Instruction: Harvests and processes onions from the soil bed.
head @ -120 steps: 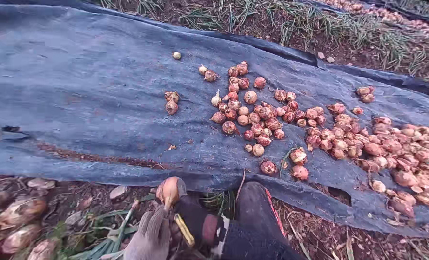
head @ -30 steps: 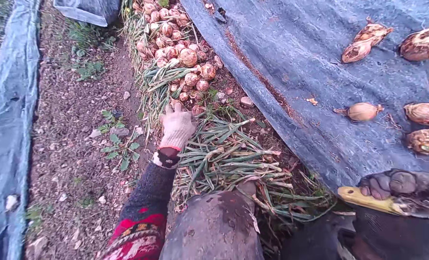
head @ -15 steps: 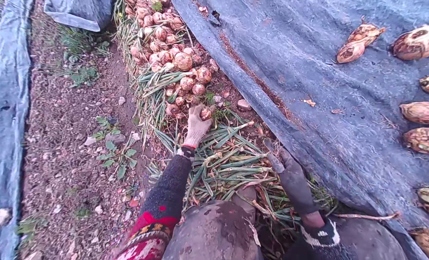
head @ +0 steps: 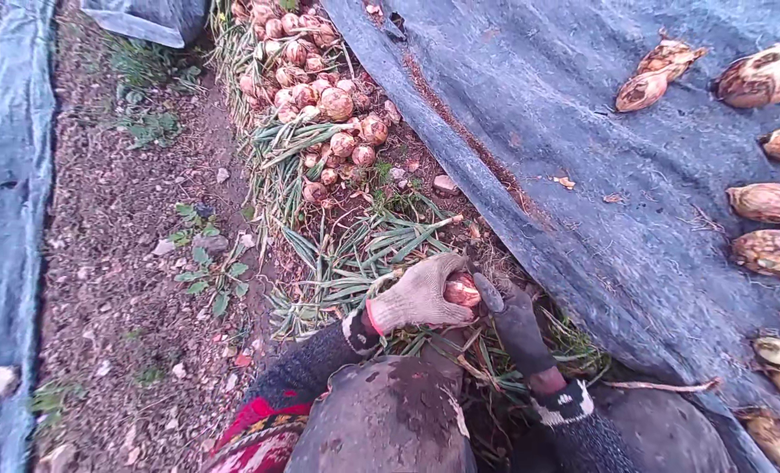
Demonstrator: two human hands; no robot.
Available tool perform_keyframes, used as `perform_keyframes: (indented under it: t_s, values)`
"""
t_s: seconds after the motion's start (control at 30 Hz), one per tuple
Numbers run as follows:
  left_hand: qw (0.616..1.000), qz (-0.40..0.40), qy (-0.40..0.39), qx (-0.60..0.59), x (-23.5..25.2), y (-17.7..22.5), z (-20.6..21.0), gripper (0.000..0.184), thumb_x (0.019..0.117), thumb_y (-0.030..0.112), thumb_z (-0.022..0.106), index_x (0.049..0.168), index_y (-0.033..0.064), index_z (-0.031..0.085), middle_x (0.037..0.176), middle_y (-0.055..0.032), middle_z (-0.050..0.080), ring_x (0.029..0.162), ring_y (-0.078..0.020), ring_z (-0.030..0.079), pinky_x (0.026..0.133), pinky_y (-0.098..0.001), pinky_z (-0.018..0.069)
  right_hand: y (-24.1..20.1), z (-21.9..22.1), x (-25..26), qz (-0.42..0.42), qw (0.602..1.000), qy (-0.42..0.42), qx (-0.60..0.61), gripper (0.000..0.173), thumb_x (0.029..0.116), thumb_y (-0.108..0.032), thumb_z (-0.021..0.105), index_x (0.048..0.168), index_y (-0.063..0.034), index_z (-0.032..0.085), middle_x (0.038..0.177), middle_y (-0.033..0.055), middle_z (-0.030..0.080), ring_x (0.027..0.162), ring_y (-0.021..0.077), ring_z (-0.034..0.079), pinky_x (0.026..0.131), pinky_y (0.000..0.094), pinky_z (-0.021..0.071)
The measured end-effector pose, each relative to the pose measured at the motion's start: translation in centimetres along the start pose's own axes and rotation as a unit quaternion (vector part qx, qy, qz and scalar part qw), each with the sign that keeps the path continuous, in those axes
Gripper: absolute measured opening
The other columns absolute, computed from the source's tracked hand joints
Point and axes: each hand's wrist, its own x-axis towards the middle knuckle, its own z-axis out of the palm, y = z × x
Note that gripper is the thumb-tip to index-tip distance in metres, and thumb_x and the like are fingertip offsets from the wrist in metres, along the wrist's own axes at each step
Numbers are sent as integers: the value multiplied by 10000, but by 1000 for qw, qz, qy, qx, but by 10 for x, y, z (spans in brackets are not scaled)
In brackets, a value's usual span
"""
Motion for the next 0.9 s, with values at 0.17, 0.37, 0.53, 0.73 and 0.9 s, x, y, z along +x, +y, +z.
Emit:
perform_keyframes:
  t_s: [0.17, 0.37, 0.53, 0.73, 0.9]
  values:
    - [974, 34, 191, 112, -10, 0, 16, 588, 670, 406, 851, 1190, 198, 671, 1245, -11, 665, 1052, -127, 681, 785, -406, 625, -7, 23, -1, -29, 997, 27, 59, 318, 1040, -290, 595, 1238, -85, 735, 889, 53, 736, 629, 134, 637, 581, 310, 577]
    - [906, -252, 280, 193, 24, -88, -66, 690, 683, 498, 768, 1300, 218, 636, 1285, -45, 643, 1037, -224, 688, 784, -491, 600, -52, 10, -39, -96, 990, -2, 104, 268, 1045, -330, 577, 1024, -124, 746, 682, -20, 621, 527, 85, 554, 491, 270, 521]
    - [901, 97, 169, -388, -17, -46, -120, 672, 850, 380, 816, 1393, 80, 557, 1212, -194, 682, 924, -290, 715, 790, -439, 629, -5, 13, -7, 24, 997, 51, -61, 379, 1063, -399, 517, 1200, -119, 733, 765, 9, 691, 551, 114, 586, 527, 307, 546]
    - [895, -242, 365, 90, -7, -166, -166, 328, 958, 223, 654, 1276, 152, 685, 1225, -91, 705, 1116, -261, 680, 958, -545, 551, 3, 6, -2, 44, 995, 39, -76, 433, 1069, -431, 480, 1309, -132, 682, 761, 18, 666, 573, 130, 595, 546, 314, 555]
    - [843, -429, 268, 183, 12, -287, -165, 540, 867, 221, 676, 1402, 183, 608, 1287, -206, 662, 1194, -406, 640, 978, -654, 504, 10, 5, 3, 55, 993, 41, -98, 377, 1059, -375, 524, 1320, -153, 682, 744, 3, 652, 561, 111, 574, 534, 290, 530]
